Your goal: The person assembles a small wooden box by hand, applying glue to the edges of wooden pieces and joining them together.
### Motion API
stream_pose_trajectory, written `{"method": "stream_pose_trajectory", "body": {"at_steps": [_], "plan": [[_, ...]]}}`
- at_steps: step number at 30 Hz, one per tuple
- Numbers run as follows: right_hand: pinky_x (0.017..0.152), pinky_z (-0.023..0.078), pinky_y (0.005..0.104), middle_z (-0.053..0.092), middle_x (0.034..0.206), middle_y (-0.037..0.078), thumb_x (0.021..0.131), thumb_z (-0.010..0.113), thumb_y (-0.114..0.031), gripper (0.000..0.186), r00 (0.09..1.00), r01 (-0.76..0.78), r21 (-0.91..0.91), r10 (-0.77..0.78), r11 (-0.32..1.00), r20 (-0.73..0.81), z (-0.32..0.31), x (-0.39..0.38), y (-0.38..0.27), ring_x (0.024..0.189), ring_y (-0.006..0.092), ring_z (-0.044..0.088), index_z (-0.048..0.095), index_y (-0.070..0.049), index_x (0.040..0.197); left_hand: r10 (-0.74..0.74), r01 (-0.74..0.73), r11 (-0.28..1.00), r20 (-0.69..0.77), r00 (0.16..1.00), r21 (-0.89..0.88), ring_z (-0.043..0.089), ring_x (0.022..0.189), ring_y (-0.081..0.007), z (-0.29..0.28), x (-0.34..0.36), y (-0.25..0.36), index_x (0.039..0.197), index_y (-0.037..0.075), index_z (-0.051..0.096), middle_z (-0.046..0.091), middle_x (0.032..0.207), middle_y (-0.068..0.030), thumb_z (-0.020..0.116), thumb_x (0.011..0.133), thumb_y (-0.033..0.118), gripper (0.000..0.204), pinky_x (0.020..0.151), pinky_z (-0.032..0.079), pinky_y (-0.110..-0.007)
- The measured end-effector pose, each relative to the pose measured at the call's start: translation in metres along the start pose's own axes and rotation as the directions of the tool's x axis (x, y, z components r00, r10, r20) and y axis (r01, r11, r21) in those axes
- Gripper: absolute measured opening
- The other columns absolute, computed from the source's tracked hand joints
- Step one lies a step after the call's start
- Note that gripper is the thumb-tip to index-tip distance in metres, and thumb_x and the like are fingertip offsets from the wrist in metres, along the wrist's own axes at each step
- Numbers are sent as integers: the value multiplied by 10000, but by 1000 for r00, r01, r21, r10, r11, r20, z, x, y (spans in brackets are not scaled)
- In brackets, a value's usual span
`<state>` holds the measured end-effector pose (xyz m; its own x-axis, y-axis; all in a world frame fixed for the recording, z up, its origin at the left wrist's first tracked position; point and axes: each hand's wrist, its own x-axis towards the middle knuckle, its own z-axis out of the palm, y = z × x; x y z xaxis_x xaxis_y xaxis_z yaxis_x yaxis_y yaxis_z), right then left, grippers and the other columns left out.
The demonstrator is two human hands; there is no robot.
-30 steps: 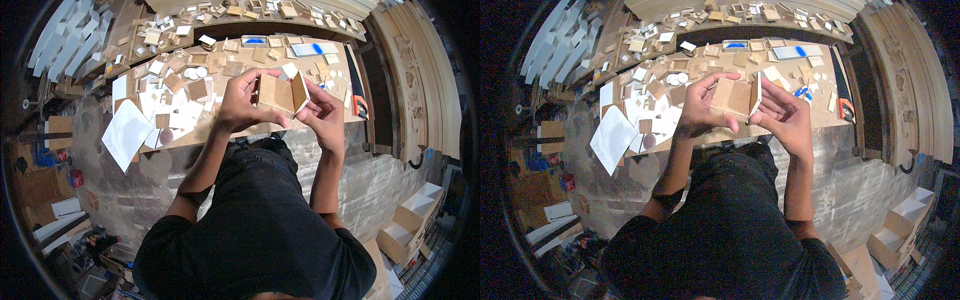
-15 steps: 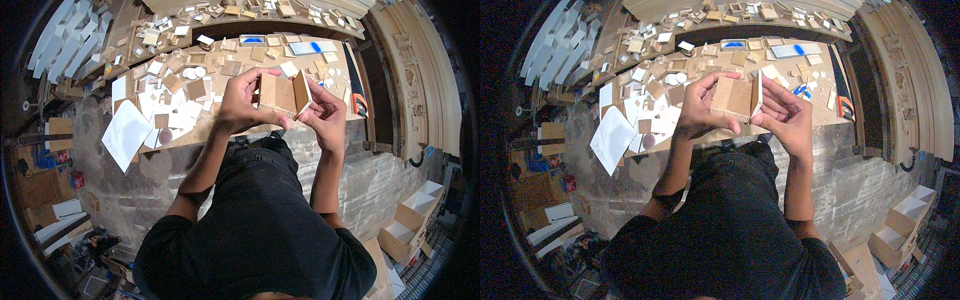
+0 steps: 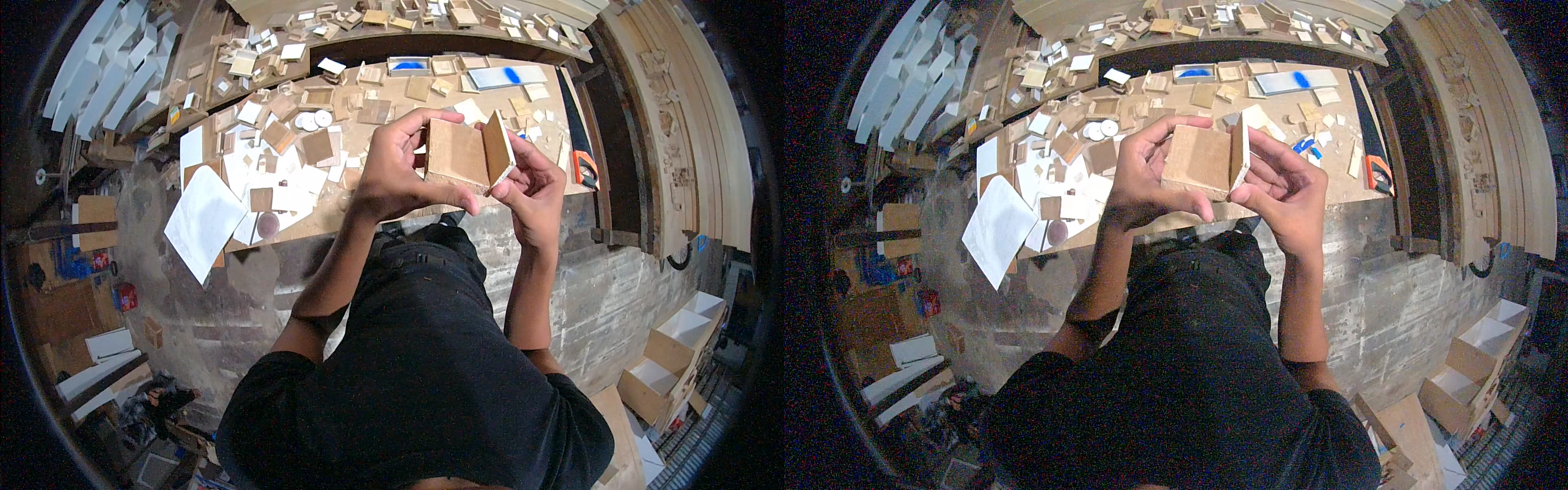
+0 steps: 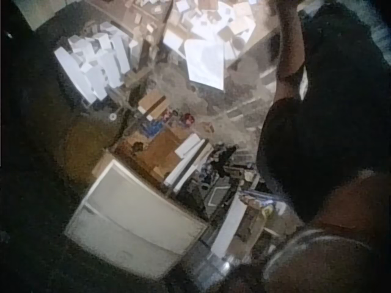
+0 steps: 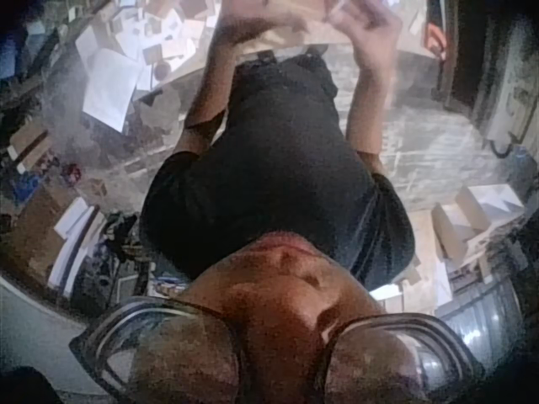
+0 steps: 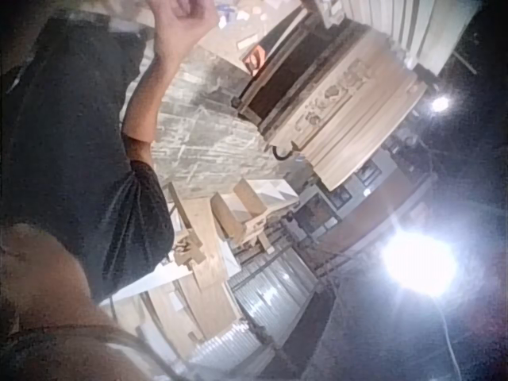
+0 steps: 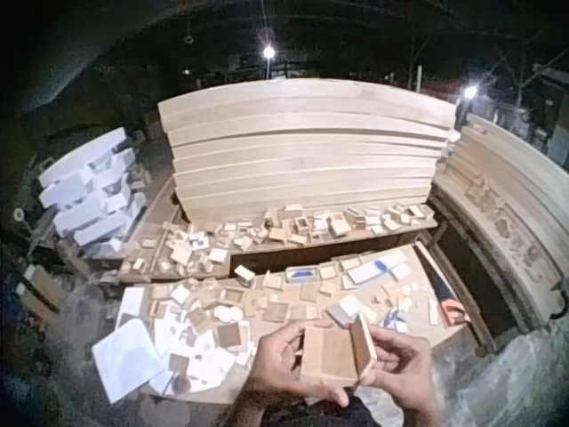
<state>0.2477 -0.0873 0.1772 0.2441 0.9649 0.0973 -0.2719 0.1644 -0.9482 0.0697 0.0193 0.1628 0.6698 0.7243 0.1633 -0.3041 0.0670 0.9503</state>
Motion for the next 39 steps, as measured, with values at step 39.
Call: {"method": "stream_pose_trajectory", "body": {"at_steps": [39], "plan": [[950,536,395,627,1283,203,613,944,-180,907,954,251,-369,-164,895,250,-30,-22,-9,1184,275,621,508,61,1371,394,-385,741,109,913,550,623,1175,-299,20,-17,23,1320,60,490,609,1266,-181,919,612,112,830,975,535,-402]]}}
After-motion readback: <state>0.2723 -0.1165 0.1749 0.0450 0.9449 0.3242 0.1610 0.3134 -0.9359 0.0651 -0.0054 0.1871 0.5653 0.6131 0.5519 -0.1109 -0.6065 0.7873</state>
